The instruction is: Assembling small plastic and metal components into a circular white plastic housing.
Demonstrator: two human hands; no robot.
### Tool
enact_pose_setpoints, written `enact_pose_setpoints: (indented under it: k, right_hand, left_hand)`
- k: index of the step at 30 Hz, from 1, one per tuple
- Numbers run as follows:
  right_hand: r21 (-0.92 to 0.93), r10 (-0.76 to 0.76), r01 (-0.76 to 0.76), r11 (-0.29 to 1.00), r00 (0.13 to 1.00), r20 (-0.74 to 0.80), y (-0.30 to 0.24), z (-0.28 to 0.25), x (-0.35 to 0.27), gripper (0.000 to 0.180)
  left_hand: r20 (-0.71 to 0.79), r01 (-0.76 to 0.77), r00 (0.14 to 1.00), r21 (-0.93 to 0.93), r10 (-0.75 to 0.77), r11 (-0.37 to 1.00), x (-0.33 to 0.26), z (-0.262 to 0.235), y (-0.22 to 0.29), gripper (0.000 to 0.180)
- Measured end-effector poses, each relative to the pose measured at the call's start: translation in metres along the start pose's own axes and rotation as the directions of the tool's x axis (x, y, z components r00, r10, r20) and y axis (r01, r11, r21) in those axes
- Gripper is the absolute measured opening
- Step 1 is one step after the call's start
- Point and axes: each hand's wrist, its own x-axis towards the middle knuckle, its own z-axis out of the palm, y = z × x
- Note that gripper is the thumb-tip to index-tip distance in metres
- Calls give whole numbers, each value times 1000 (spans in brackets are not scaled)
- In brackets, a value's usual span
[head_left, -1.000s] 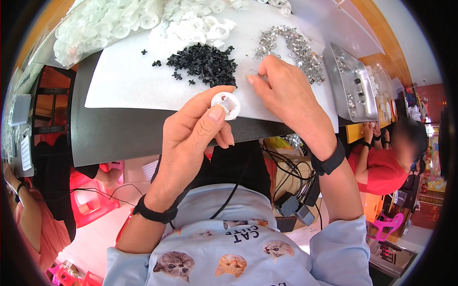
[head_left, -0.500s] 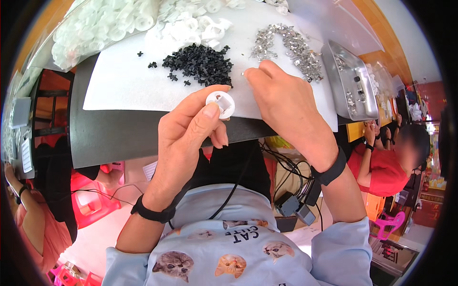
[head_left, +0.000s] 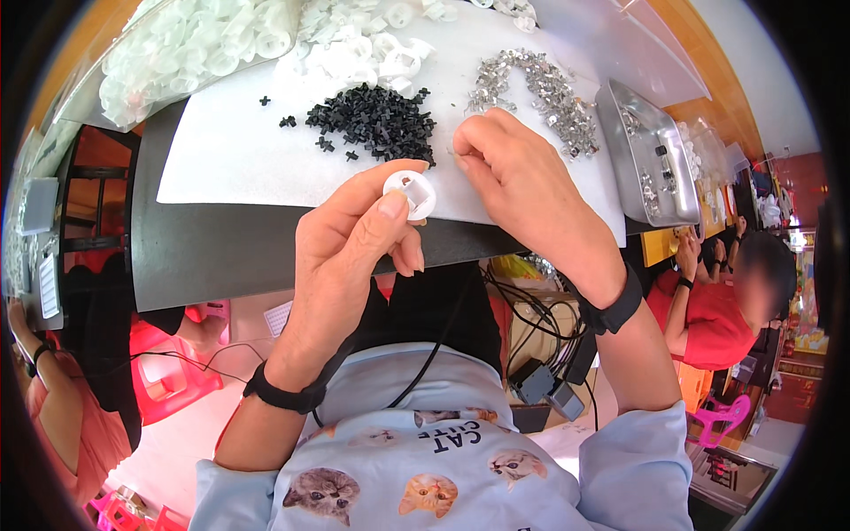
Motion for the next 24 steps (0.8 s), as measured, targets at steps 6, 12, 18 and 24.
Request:
enact_pose_setpoints:
  k: [6,12,18,24]
  right_hand:
    - [-25,-34,34,999,999,-3,5,1,5,10]
    - [-96,-27,29,995,999,17,-2,-4,-2,12]
    - [500,93,-83,862,996,6,-24,-13,-16,6]
    - [425,-196,250,870,966,-169,-32,-3,-15,6]
  left_hand:
    - [8,-5,1000,-4,5,1000,-1,0,2,36]
    - [-25,4,1000,-8,-4,1000,-1,0,1,37]
    - [-25,19,999,-6,-20,1000,-1,0,2,37]
    - [-37,47,998,-46,-48,998,-1,-1,1,37]
